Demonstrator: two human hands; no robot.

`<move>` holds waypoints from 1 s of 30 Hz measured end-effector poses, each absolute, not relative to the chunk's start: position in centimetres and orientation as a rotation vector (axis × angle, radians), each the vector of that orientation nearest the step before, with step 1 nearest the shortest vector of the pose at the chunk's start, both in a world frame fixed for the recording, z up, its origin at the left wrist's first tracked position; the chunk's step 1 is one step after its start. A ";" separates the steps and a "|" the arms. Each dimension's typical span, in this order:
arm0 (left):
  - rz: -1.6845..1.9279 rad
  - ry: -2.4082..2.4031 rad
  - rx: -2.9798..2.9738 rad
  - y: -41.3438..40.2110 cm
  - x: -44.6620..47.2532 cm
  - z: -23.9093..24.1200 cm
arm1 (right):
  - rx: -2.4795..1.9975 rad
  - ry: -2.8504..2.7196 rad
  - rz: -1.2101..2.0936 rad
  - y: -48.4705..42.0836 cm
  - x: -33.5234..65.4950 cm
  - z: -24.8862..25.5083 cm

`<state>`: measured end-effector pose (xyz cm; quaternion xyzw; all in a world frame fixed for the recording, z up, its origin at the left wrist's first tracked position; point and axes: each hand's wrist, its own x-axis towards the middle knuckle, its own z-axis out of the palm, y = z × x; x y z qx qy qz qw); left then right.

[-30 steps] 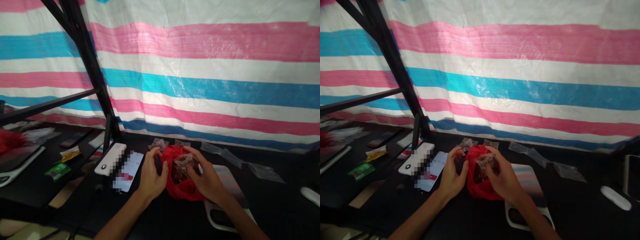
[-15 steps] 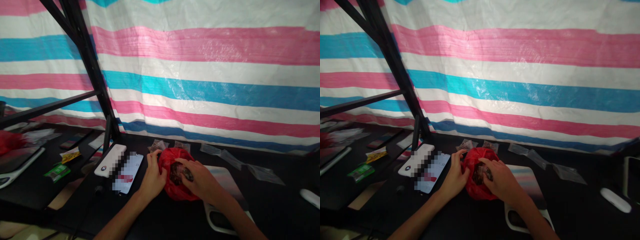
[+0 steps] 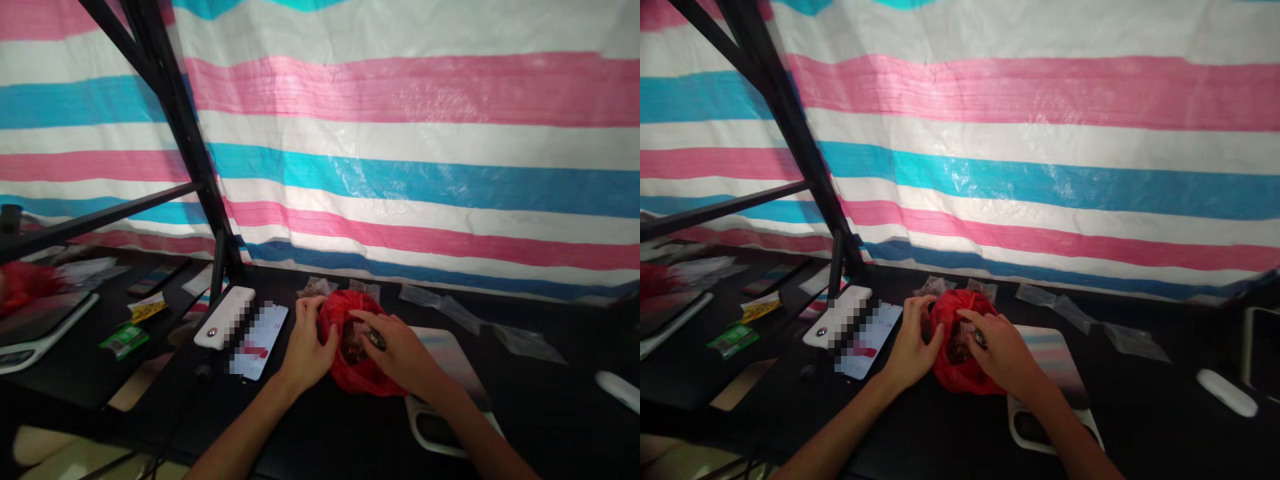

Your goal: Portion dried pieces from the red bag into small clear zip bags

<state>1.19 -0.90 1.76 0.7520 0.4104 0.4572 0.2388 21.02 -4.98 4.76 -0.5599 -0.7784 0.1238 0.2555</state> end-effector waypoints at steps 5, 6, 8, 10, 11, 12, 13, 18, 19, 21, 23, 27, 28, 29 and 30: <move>1.144 0.993 2.242 -1.6 1.1 2.5 | -1.556 -2.068 0.329 -4.9 21.1 5.1; 1.103 0.980 2.281 -1.6 1.1 2.5 | -1.556 -2.053 0.335 -5.0 21.1 5.2; 1.037 0.996 2.333 -1.7 1.1 2.4 | -1.548 -2.025 0.364 -5.1 21.0 5.3; 0.992 1.035 2.350 -1.6 1.2 2.2 | -1.536 -2.009 0.400 -5.2 20.9 5.4; 0.976 1.047 2.350 -1.5 1.2 2.1 | -1.534 -2.009 0.412 -5.2 20.8 5.4; 0.961 1.051 2.347 -1.4 1.2 2.0 | -1.534 -2.014 0.420 -5.2 20.7 5.4; 0.948 1.047 2.344 -1.3 1.3 1.9 | -1.533 -2.021 0.423 -5.3 20.6 5.5; 0.941 1.049 2.330 -1.0 1.2 2.1 | -1.573 -2.047 0.408 -5.5 20.6 5.9; 0.941 1.052 2.328 -1.0 1.2 2.2 | -1.597 -2.051 0.394 -5.5 20.7 5.9; 0.940 1.044 2.334 -1.0 1.2 2.2 | -1.648 -2.073 0.335 -5.5 20.9 6.0; 0.954 1.037 2.350 -1.0 1.1 2.1 | -1.679 -2.098 0.245 -5.5 21.1 6.0; 1.009 1.045 2.356 -1.2 1.1 2.0 | -1.656 -2.070 0.236 -5.5 21.1 5.9; 1.006 1.043 2.355 -1.3 1.1 2.1 | -1.639 -2.044 0.282 -5.5 21.1 5.9; 0.997 1.046 2.352 -1.4 1.1 2.1 | -1.623 -2.013 0.334 -5.5 21.1 5.9; 0.984 1.057 2.347 -1.4 1.2 2.1 | -1.607 -1.980 0.382 -5.5 21.1 5.9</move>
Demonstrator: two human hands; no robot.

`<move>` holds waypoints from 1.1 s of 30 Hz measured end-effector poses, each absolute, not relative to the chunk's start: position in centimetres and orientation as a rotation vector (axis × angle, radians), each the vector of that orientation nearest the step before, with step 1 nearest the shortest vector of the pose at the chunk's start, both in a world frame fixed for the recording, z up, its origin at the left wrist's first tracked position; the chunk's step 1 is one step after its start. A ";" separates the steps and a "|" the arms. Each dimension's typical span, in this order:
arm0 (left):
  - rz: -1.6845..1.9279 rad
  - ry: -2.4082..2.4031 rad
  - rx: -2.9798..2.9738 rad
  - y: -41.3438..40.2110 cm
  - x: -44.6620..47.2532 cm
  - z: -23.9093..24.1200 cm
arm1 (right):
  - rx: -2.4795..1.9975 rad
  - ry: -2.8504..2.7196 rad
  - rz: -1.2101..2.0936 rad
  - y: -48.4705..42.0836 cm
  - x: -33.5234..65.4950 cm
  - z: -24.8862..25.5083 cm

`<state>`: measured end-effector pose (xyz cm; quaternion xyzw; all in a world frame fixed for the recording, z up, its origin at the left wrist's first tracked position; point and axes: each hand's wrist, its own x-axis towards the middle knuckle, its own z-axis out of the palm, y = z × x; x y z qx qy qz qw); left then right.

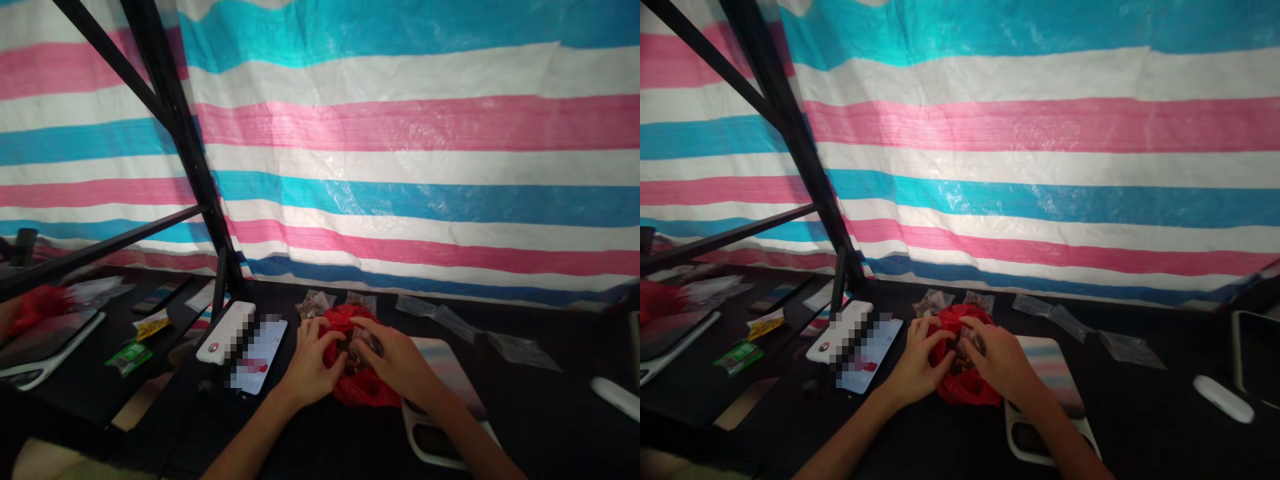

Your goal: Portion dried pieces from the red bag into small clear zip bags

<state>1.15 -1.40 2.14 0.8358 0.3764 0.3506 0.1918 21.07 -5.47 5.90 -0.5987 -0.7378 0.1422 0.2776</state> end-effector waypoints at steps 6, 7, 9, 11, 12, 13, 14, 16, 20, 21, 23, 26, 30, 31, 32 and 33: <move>0.998 1.049 2.274 -1.2 1.4 2.4 | -1.470 -1.849 0.538 -5.4 20.9 5.8; 1.035 1.037 2.259 -1.1 1.4 2.4 | -1.434 -1.843 0.541 -5.4 20.8 5.8; 1.124 1.030 2.235 -1.0 1.3 2.3 | -1.356 -1.843 0.517 -5.4 20.6 5.7; 1.216 1.033 2.228 -0.9 1.2 2.0 | -1.286 -1.838 0.466 -5.4 20.4 5.6; 1.258 1.035 2.228 -0.8 1.2 1.9 | -1.261 -1.830 0.445 -5.4 20.4 5.5; 1.292 1.034 2.230 -0.8 1.1 1.7 | -1.243 -1.819 0.435 -5.4 20.4 5.5; 1.316 1.029 2.235 -0.7 1.0 1.6 | -1.229 -1.801 0.437 -5.3 20.4 5.5; 1.344 1.014 2.240 -0.7 1.0 1.4 | -1.219 -1.746 0.482 -5.3 20.3 5.4; 1.371 0.959 2.216 -0.7 0.9 1.8 | -1.259 -1.578 0.615 -5.2 20.0 5.1; 1.382 0.948 2.200 -0.8 1.0 2.0 | -1.265 -1.555 0.628 -5.3 19.9 5.0; 1.420 0.936 2.164 -0.9 1.0 2.3 | -1.253 -1.528 0.608 -5.4 19.7 5.1; 1.442 0.873 2.156 -1.2 1.1 2.5 | -1.224 -1.476 0.542 -5.5 20.1 5.6; 1.347 0.782 2.210 -1.5 1.1 2.0 | -1.236 -1.415 0.509 -4.9 23.3 6.9; 1.340 0.795 2.211 -1.4 1.1 1.9 | -1.253 -1.437 0.525 -4.8 24.5 7.1; 1.341 0.813 2.205 -1.3 1.1 1.8 | -1.277 -1.491 0.547 -4.7 25.8 7.3; 1.346 0.834 2.196 -1.2 1.1 1.7 | -1.318 -1.571 0.578 -4.7 27.0 7.4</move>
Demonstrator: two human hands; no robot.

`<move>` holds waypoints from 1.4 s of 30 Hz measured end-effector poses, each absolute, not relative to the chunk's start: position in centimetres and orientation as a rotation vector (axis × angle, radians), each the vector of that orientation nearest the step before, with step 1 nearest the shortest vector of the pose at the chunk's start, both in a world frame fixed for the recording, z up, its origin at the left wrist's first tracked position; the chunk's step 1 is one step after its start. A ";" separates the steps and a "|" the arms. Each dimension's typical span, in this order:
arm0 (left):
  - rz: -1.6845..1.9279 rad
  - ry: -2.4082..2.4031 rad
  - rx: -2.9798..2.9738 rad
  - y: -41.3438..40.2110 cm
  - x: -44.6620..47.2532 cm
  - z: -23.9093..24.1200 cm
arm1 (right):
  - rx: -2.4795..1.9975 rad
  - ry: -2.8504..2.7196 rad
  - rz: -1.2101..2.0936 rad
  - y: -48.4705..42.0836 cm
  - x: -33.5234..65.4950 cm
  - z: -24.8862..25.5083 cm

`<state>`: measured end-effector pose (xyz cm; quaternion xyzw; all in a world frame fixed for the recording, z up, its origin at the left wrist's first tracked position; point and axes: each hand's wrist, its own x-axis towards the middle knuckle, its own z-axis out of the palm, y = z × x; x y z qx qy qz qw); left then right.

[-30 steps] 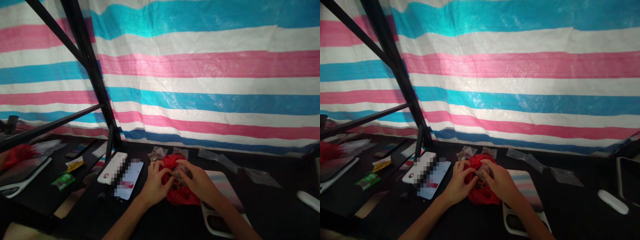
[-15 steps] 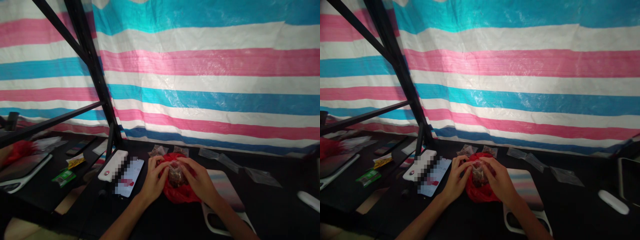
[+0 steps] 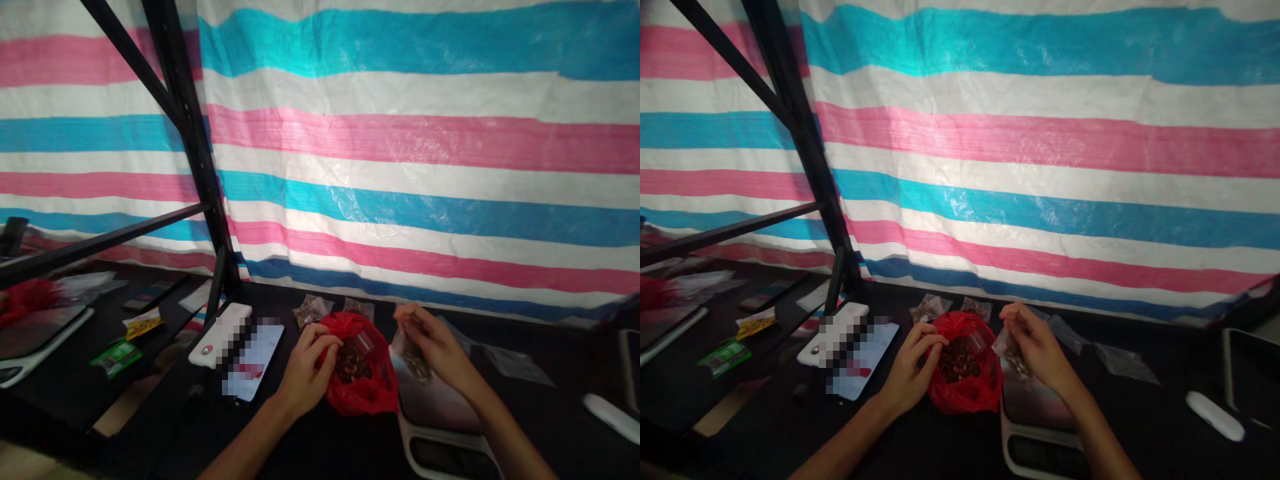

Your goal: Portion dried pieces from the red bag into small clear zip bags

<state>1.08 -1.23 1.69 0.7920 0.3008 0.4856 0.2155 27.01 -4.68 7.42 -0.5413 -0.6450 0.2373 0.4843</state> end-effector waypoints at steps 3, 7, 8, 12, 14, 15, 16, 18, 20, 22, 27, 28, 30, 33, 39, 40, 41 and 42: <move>1.361 0.885 2.175 -1.1 1.0 1.7 | -1.497 -1.817 0.597 -5.2 29.7 7.1; 1.347 0.902 2.198 -1.2 1.1 1.9 | -1.608 -1.963 0.433 -6.3 30.5 6.4; 1.323 0.889 2.223 -1.3 1.1 1.9 | -1.587 -1.992 0.394 -6.5 30.6 6.4; 1.118 0.866 2.419 -1.3 1.4 2.1 | -1.478 -1.944 0.202 -6.4 31.3 6.8; 0.989 0.928 2.503 -1.3 1.5 2.2 | -1.453 -1.863 0.111 -6.3 31.8 6.9; 0.944 0.959 2.523 -1.3 1.6 2.2 | -1.440 -1.843 0.077 -6.3 31.9 6.9; 0.924 0.982 2.520 -1.3 1.5 2.1 | -1.429 -1.837 0.055 -6.4 31.9 7.0; 0.976 0.991 2.464 -1.4 1.4 2.0 | -1.405 -1.863 0.053 -6.8 31.3 7.3; 1.125 0.986 2.403 -1.5 1.2 2.0 | -1.377 -1.944 0.108 -7.6 29.8 7.8; 1.285 1.059 2.385 -1.6 1.1 2.1 | -1.357 -2.075 0.200 -8.4 27.6 8.3; 1.191 1.236 2.404 -0.9 1.1 1.7 | -1.389 -2.324 0.373 -9.5 23.0 8.1; 1.121 1.232 2.391 -0.7 1.1 1.4 | -1.392 -2.349 0.383 -9.5 22.6 7.8; 1.007 1.224 2.347 -0.4 1.1 0.9 | -1.399 -2.384 0.378 -9.4 22.3 7.2; 0.942 1.212 2.291 -0.1 0.8 0.5 | -1.425 -2.402 0.352 -9.0 22.5 6.7; 1.105 1.280 2.408 0.2 0.0 0.7 | -1.494 -2.404 0.276 -8.7 23.2 6.8; 1.139 1.300 2.439 0.3 -0.1 0.9 | -1.513 -2.403 0.241 -8.7 23.3 6.7; 1.167 1.315 2.466 0.4 -0.2 1.0 | -1.530 -2.399 0.202 -8.7 23.4 6.7; 1.193 1.325 2.488 0.4 -0.4 1.1 | -1.543 -2.390 0.166 -8.6 23.5 6.6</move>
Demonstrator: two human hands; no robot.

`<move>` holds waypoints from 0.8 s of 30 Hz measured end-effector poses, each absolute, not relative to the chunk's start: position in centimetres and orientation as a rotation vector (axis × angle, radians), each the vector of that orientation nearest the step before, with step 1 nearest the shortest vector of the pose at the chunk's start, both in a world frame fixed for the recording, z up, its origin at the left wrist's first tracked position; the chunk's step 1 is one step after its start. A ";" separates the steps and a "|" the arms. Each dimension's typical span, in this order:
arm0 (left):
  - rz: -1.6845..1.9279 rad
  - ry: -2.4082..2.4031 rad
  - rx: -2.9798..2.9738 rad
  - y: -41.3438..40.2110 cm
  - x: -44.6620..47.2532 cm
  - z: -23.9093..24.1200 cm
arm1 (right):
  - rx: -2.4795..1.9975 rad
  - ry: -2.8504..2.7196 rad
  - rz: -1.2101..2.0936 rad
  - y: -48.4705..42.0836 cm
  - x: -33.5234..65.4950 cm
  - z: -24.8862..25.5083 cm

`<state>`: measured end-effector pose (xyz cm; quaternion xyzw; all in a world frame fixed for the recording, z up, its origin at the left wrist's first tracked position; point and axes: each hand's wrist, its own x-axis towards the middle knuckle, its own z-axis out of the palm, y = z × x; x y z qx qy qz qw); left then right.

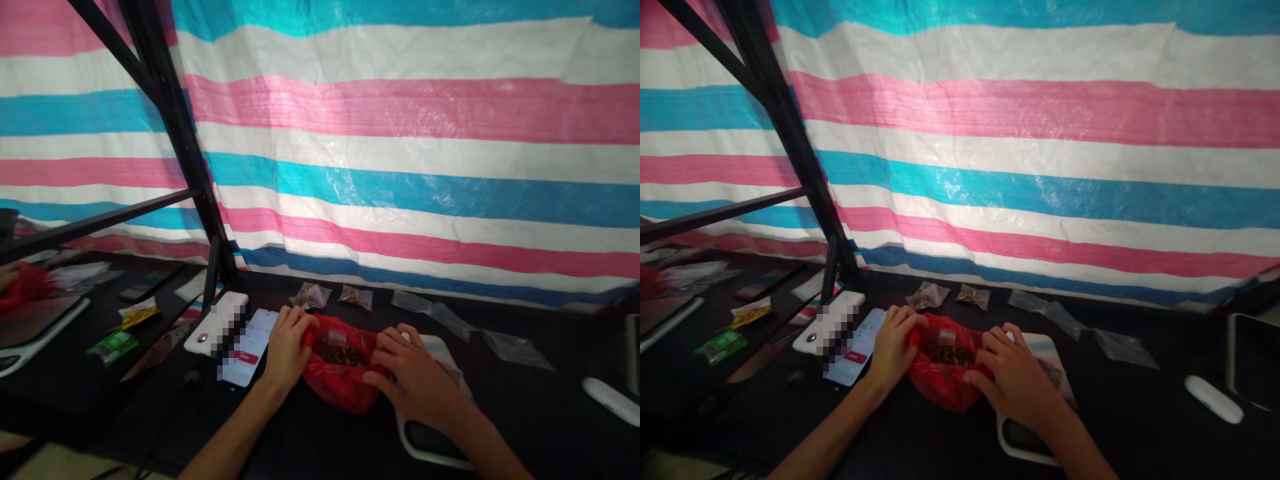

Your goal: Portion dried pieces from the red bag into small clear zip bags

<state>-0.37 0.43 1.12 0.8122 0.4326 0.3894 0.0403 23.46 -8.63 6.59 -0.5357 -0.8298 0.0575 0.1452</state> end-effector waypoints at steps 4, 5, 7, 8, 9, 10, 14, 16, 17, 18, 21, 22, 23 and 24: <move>1.274 1.269 2.578 0.4 -0.7 1.7 | -1.537 -2.335 0.042 -8.5 23.6 6.2; 1.287 1.217 2.609 0.3 -0.8 1.9 | -1.515 -2.327 0.027 -8.5 23.7 6.1; 1.297 1.076 2.679 -0.1 -0.9 2.2 | -1.456 -2.307 0.016 -8.4 24.1 6.3; 1.294 0.992 2.718 -0.3 -1.0 2.4 | -1.429 -2.285 0.016 -8.4 24.5 6.4; 1.288 0.907 2.756 -0.6 -1.0 2.6 | -1.415 -2.250 0.022 -8.3 25.0 6.6; 1.281 0.827 2.794 -0.8 -1.0 2.7 | -1.419 -2.204 0.038 -8.2 25.8 6.9; 1.351 0.619 2.882 -1.6 -0.7 2.9 | -1.548 -2.032 0.267 -8.2 29.5 7.9; 1.447 0.565 2.873 -1.9 -0.4 2.8 | -1.632 -1.994 0.448 -8.5 31.1 8.1; 1.502 0.546 2.858 -2.1 -0.1 2.7 | -1.674 -1.981 0.524 -8.7 31.8 8.2; 1.557 0.537 2.838 -2.3 0.1 2.7 | -1.712 -1.972 0.582 -8.9 32.2 8.2; 1.670 0.559 2.777 -2.6 0.6 2.6 | -1.765 -1.960 0.655 -9.5 33.0 8.1; 1.685 0.572 2.758 -2.6 0.7 2.6 | -1.768 -1.961 0.670 -9.6 33.1 8.1; 1.693 0.587 2.741 -2.6 0.7 2.6 | -1.774 -1.963 0.689 -9.6 33.1 8.1; 1.703 0.603 2.722 -2.6 0.7 2.6 | -1.783 -1.968 0.708 -9.7 33.2 8.1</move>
